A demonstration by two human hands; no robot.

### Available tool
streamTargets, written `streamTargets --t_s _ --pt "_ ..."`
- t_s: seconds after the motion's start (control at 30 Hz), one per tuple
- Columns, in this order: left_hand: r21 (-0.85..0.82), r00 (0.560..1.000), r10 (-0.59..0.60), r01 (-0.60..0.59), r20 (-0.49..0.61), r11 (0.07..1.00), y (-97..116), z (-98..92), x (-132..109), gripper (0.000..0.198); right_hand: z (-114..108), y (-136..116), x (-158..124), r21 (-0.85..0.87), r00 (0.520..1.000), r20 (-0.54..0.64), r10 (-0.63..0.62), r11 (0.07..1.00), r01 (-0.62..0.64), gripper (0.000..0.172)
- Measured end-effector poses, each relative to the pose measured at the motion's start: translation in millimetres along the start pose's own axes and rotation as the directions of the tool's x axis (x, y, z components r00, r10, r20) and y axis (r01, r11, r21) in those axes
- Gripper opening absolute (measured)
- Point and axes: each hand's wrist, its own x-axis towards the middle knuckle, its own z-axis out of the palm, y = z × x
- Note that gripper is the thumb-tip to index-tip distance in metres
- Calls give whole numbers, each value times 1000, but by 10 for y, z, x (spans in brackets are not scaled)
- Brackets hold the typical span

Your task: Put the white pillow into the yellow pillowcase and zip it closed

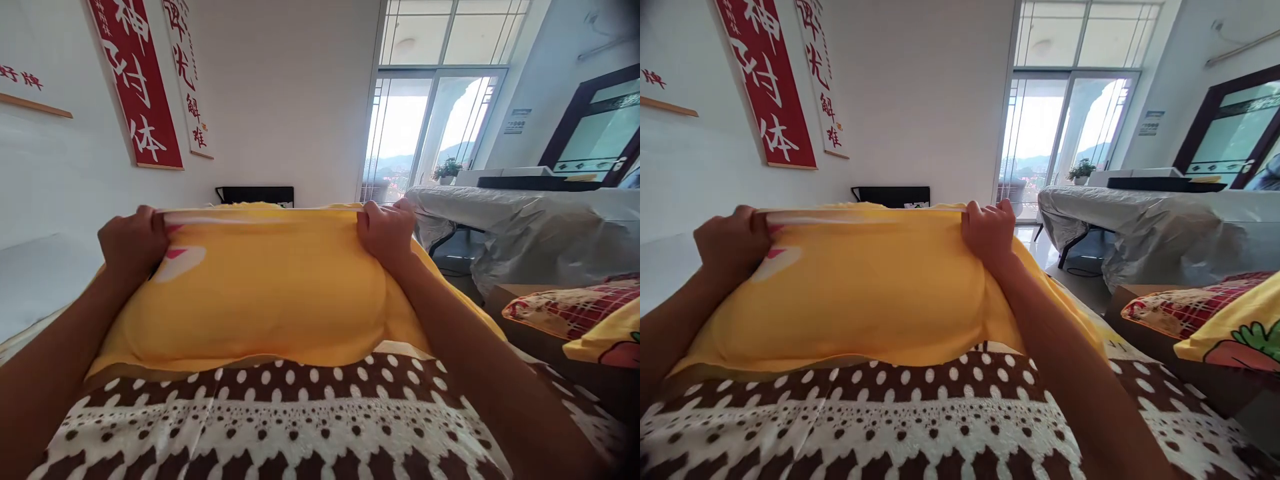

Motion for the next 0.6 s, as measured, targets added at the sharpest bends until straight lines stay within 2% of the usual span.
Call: streamTargets --t_s 0.03,0.07,0.1,0.17,0.27,0.33,0.4,0.5,0.6 --pt "7 995 -13 14 -103 1000 -23 -11 -2 73 4 16 -12 3 999 -43 6 1000 -6 41" --pt "20 989 14 -11 -150 1000 -51 20 -43 74 36 13 -66 13 998 -55 -18 1000 19 42" --pt "40 988 78 -73 -131 997 -81 90 -125 72 94 -6 -159 27 997 -32 -68 997 68 44" --pt "73 968 245 -248 47 966 -136 318 -399 62 278 -73 -448 65 980 63 -189 981 185 47" --pt "-12 856 432 -447 284 894 -152 741 -982 40 660 -214 -1028 122 929 178 -325 944 307 40" --pt "-97 759 516 -524 396 846 -108 977 -1362 31 917 -304 -1404 171 871 276 -407 912 372 29" --pt "-167 682 565 -559 465 812 -49 1114 -1632 33 1118 -361 -1693 224 811 349 -470 882 415 23" --pt "-228 609 598 -576 521 785 5 1094 -1782 40 1250 -350 -1923 278 747 423 -513 858 431 20" --pt "-295 524 590 -542 615 787 -7 835 -1788 39 1207 -249 -2006 318 706 464 -534 845 430 18"
